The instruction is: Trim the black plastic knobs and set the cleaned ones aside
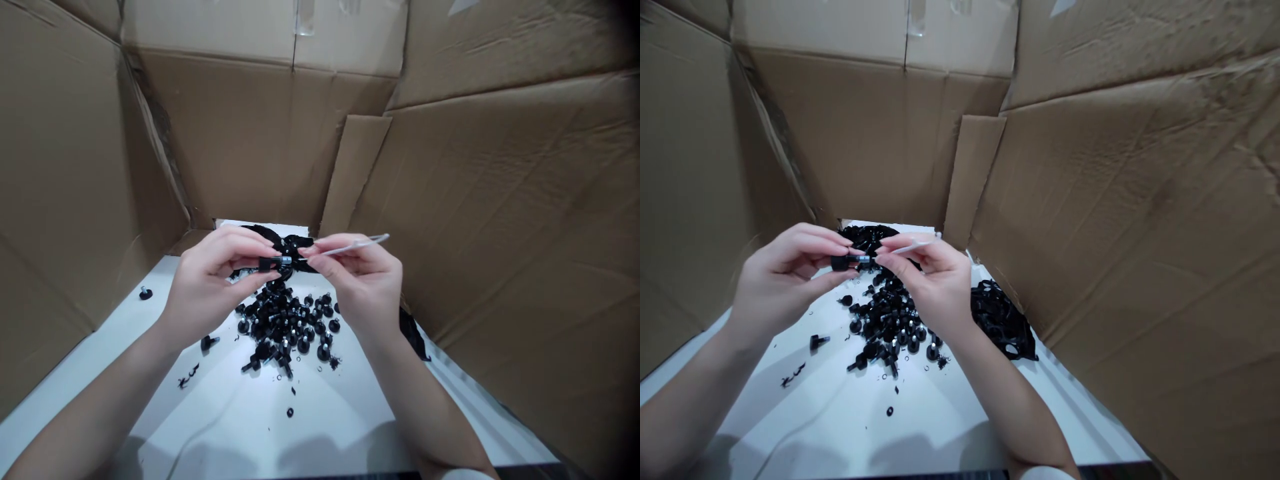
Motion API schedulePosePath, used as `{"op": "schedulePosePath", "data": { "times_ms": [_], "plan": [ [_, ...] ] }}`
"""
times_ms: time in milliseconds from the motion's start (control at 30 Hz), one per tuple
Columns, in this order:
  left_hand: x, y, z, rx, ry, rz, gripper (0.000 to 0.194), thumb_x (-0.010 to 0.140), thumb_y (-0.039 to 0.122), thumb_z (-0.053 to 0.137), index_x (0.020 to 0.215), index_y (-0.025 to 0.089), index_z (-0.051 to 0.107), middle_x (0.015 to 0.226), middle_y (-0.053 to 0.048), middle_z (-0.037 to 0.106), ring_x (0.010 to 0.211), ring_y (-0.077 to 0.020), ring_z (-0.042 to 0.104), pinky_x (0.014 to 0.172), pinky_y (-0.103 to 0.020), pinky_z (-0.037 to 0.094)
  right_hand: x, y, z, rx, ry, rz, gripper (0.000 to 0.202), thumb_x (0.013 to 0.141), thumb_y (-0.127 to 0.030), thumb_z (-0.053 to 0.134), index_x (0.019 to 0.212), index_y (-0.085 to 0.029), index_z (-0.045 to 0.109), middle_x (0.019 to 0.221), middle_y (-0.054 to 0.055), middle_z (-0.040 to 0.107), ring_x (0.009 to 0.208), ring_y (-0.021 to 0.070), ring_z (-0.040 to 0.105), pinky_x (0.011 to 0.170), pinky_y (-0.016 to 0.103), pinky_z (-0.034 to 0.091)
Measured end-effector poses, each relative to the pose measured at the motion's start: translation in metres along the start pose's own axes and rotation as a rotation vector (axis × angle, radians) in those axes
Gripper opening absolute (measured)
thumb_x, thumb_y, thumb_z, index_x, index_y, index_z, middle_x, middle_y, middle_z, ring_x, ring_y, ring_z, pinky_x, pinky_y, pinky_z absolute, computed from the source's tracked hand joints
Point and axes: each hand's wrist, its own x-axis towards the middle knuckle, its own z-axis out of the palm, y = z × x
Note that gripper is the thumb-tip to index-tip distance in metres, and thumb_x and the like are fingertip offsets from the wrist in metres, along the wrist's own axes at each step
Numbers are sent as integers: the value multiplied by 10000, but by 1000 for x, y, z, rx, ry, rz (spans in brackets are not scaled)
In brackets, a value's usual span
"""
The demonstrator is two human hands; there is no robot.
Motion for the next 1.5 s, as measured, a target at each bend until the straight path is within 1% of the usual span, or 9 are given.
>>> {"op": "schedulePosePath", "data": {
  "times_ms": [100, 233, 467, 633, 767, 933, 1167, 1333, 1500],
  "plan": [
    [-2, 2, 2, 35, 35, 28, 263, 702, 39, 729, 877, 230, 690, 943, 2, 655, 882, -109, 632, 717, -211, 585, 0, -3, 4, 52, 13, 46, 195, 695, -61, 744, 772, -224, 671, 761, -46, 719, 748, 123, 719, 696, 232, 615],
    [-5, 2, 4, 125, 65, 82, 267, 693, 54, 742, 876, 241, 689, 921, 3, 653, 845, -118, 636, 663, -231, 582, -2, -5, 8, -3, 8, 27, 162, 701, -70, 734, 731, -199, 642, 748, -26, 716, 744, 145, 729, 674, 228, 624],
    [-7, -1, 5, 276, 94, 176, 227, 701, 101, 750, 866, 241, 683, 869, -3, 634, 791, -124, 641, 618, -239, 580, -9, -3, 12, -213, 47, -96, 136, 748, -89, 699, 773, -201, 624, 787, -10, 709, 770, 146, 727, 637, 212, 623],
    [-9, -2, 8, 370, 88, 250, 227, 727, 83, 722, 892, 230, 671, 867, -5, 626, 771, -104, 635, 487, -159, 515, -11, 2, 11, -319, 48, -217, 150, 769, -70, 666, 808, -207, 617, 799, -14, 698, 771, 141, 720, 639, 231, 620],
    [-9, -1, 9, 445, 80, 321, 234, 731, 63, 707, 899, 221, 669, 870, -2, 629, 770, -100, 634, 547, -169, 526, -12, 5, 11, -377, 49, -273, 141, 782, -80, 650, 815, -213, 616, 804, -12, 689, 770, 142, 709, 675, 263, 619],
    [-8, -3, 9, 510, 44, 377, 252, 746, 42, 677, 912, 231, 666, 891, -7, 634, 775, -107, 637, 643, -208, 542, -12, 6, 13, -368, 72, -185, 105, 800, -123, 642, 792, -217, 596, 766, -8, 669, 705, 138, 696, 643, 268, 619],
    [-7, -7, 11, 491, 22, 353, 209, 767, 68, 667, 893, 234, 678, 872, -14, 637, 751, -107, 627, 587, -197, 529, -6, 7, 11, -237, 90, -21, 117, 788, -172, 662, 751, -210, 558, 725, -28, 628, 640, 121, 692, 601, 226, 613],
    [-3, -8, 10, 476, 35, 331, 183, 756, 82, 686, 869, 226, 676, 864, -12, 639, 759, -111, 633, 617, -204, 539, -4, 6, 7, -258, 18, -35, 124, 777, -157, 673, 750, -208, 563, 743, -19, 651, 690, 129, 702, 618, 220, 602],
    [-5, -9, 9, 496, 30, 361, 217, 746, 52, 686, 888, 214, 665, 878, -14, 635, 750, -96, 627, 608, -183, 532, -5, 8, 6, -297, -18, -111, 115, 782, -139, 662, 771, -208, 571, 763, -13, 660, 704, 123, 691, 643, 233, 600]
  ]
}}
